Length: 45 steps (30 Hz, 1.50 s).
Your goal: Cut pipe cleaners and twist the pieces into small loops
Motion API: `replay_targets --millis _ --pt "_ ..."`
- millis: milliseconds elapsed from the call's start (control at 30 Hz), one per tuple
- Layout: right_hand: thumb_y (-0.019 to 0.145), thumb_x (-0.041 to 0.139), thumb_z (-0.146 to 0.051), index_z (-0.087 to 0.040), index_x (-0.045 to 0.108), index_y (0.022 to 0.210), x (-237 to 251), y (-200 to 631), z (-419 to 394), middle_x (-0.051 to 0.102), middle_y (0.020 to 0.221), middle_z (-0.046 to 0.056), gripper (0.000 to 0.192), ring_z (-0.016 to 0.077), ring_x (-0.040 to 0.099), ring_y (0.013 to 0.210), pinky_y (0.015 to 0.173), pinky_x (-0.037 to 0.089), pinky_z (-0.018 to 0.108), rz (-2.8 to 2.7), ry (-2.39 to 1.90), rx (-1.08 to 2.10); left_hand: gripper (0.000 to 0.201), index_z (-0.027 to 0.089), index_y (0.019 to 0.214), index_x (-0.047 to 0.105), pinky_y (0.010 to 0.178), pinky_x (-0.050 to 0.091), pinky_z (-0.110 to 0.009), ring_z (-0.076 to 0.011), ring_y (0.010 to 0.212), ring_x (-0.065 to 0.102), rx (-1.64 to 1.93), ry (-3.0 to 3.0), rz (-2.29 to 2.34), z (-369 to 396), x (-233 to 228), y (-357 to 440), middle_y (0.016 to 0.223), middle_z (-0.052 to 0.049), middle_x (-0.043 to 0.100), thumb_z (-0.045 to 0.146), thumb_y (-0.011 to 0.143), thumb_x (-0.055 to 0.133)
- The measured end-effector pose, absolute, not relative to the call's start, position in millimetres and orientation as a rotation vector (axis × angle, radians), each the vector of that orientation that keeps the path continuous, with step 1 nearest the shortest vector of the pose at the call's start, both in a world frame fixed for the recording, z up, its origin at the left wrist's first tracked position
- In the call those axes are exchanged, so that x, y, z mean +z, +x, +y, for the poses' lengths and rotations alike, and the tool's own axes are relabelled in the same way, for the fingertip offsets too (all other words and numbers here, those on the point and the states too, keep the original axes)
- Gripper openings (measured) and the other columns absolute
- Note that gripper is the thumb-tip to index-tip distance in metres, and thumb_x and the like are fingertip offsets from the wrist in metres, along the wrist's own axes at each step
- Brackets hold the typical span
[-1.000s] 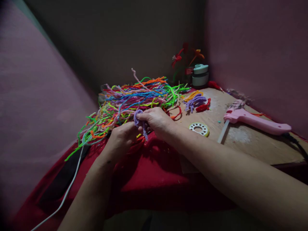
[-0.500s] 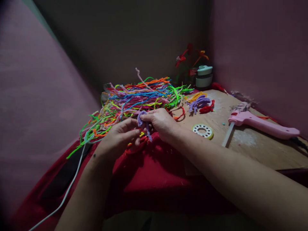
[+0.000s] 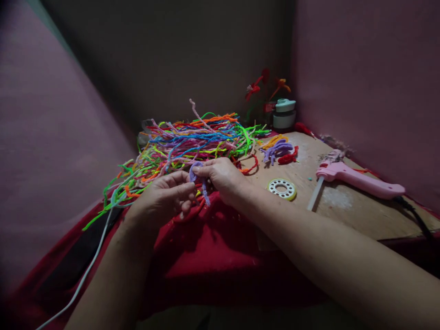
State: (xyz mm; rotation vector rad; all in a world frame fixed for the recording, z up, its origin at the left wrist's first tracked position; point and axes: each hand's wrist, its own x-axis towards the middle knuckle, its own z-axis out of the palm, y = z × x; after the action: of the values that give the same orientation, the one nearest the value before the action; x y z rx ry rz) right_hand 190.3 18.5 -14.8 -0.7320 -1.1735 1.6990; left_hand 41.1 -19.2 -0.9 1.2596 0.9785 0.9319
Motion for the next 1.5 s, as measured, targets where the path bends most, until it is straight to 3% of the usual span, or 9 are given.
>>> replay_targets --millis 133,233,533,667,967,1500 --pt "0.069 0.064 -0.022 -0.014 0.055 0.055 -12 193 18 0.049 0.047 -0.003 0.018 0.0055 0.038 0.04 0.043 0.029 0.022 -1.21 -0.779 1.605 0.022 0.018 0.085 0.055 0.031 0.038 -0.015 -0.0066 0.033 0.05 0.979 1.307 1.024 -21 2 43 0.055 0.005 0.058 0.034 0.075 0.066" --pt "0.069 0.064 -0.022 -0.013 0.056 0.055 -10 193 17 0.048 0.045 -0.003 0.018 0.0052 0.038 0.04 0.042 0.03 0.021 -1.264 -0.752 1.56 0.02 0.016 0.079 0.055 0.03 0.034 -0.013 -0.0052 0.031 0.047 0.993 1.326 1.069 -21 2 44 0.052 0.004 0.057 0.033 0.075 0.065" --pt "0.063 0.07 -0.026 -0.012 0.059 0.061 -10 194 15 0.058 0.055 0.001 0.019 0.0036 0.039 0.038 0.035 0.029 0.018 -1.415 -0.778 1.625 0.02 0.015 0.078 0.054 0.03 0.04 -0.017 -0.0074 0.037 0.051 1.184 1.269 1.051 -21 2 43 0.058 0.003 0.059 0.03 0.07 0.066" --pt "0.062 0.072 -0.03 -0.012 0.06 0.058 -9 195 15 0.053 0.047 -0.002 0.022 0.0038 0.038 0.035 0.032 0.027 0.018 -1.576 -0.808 1.568 0.02 0.016 0.077 0.051 0.029 0.039 -0.017 -0.008 0.034 0.05 1.231 1.265 1.08 -21 3 44 0.055 0.004 0.059 0.027 0.069 0.065" --pt "0.067 0.07 -0.024 -0.013 0.058 0.071 -10 193 14 0.065 0.066 0.002 0.016 0.0093 0.059 0.052 0.052 0.047 0.022 -1.178 -0.534 1.678 0.013 0.016 0.081 0.051 0.031 0.035 -0.016 -0.0069 0.033 0.048 1.279 1.373 1.121 -23 0 46 0.053 0.005 0.059 0.023 0.072 0.059" --pt "0.074 0.062 -0.022 -0.013 0.059 0.074 -10 189 8 0.056 0.057 -0.003 0.009 0.007 0.05 0.047 0.048 0.043 0.021 -1.384 -0.642 1.258 0.013 0.018 0.087 0.049 0.027 0.032 -0.016 -0.0104 0.032 0.05 1.227 1.461 1.216 -29 2 57 0.053 0.005 0.059 0.021 0.075 0.054"
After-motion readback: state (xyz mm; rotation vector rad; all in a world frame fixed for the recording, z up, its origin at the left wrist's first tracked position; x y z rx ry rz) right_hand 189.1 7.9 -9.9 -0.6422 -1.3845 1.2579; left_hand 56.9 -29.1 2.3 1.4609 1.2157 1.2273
